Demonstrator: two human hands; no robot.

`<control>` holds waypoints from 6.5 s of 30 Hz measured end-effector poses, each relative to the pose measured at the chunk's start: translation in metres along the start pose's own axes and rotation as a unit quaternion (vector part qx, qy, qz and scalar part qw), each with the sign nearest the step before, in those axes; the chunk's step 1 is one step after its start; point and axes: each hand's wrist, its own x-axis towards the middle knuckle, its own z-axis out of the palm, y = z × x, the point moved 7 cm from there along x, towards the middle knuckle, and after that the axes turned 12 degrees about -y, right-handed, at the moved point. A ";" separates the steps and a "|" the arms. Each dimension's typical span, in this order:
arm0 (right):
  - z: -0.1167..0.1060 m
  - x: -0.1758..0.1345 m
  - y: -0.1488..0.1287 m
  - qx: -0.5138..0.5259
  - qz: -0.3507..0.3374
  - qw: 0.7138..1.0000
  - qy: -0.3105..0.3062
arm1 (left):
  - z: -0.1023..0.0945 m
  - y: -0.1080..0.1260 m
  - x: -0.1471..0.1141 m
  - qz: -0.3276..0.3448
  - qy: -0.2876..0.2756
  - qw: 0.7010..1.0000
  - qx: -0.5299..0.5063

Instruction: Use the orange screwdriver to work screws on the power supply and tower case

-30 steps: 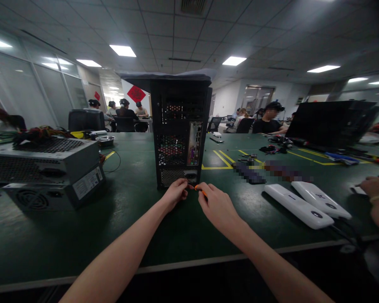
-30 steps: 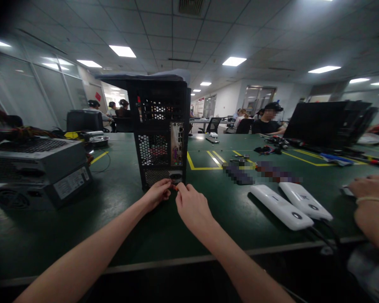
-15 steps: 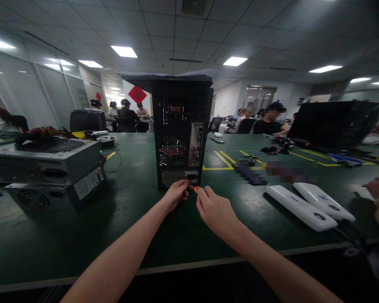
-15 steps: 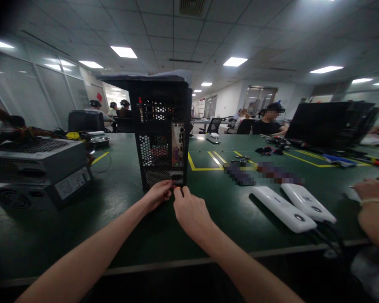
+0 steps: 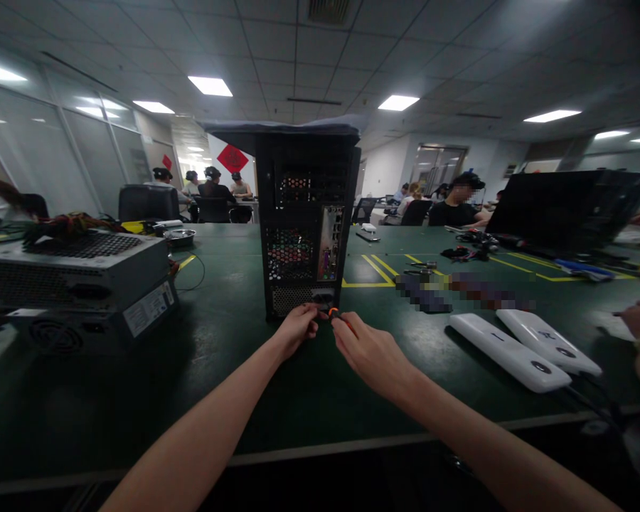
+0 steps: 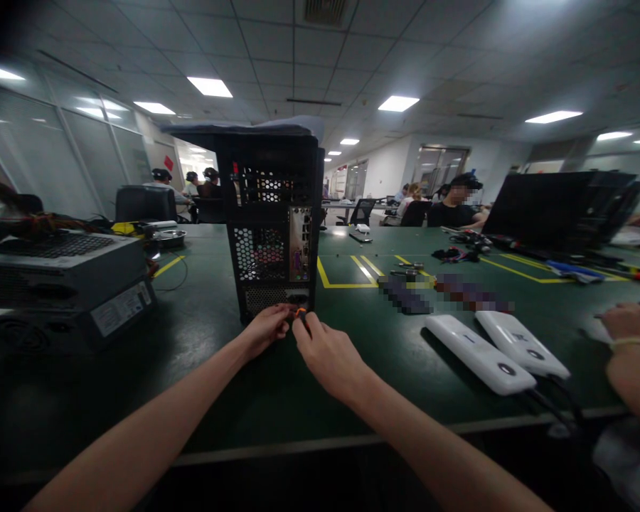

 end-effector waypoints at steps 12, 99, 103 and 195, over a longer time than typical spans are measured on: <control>-0.003 -0.020 0.022 0.139 -0.018 0.975 0.171 | -0.013 0.000 0.001 -0.002 0.007 0.999 0.043; 0.012 -0.036 -0.013 0.167 0.053 0.985 0.012 | -0.012 -0.003 0.000 -0.012 0.066 0.988 -0.139; 0.003 -0.029 -0.010 0.094 -0.012 0.995 0.009 | -0.014 -0.003 0.006 -0.011 0.060 0.992 -0.109; 0.013 -0.013 0.007 0.073 -0.113 0.984 0.118 | -0.001 0.005 -0.004 0.037 0.016 0.999 -0.013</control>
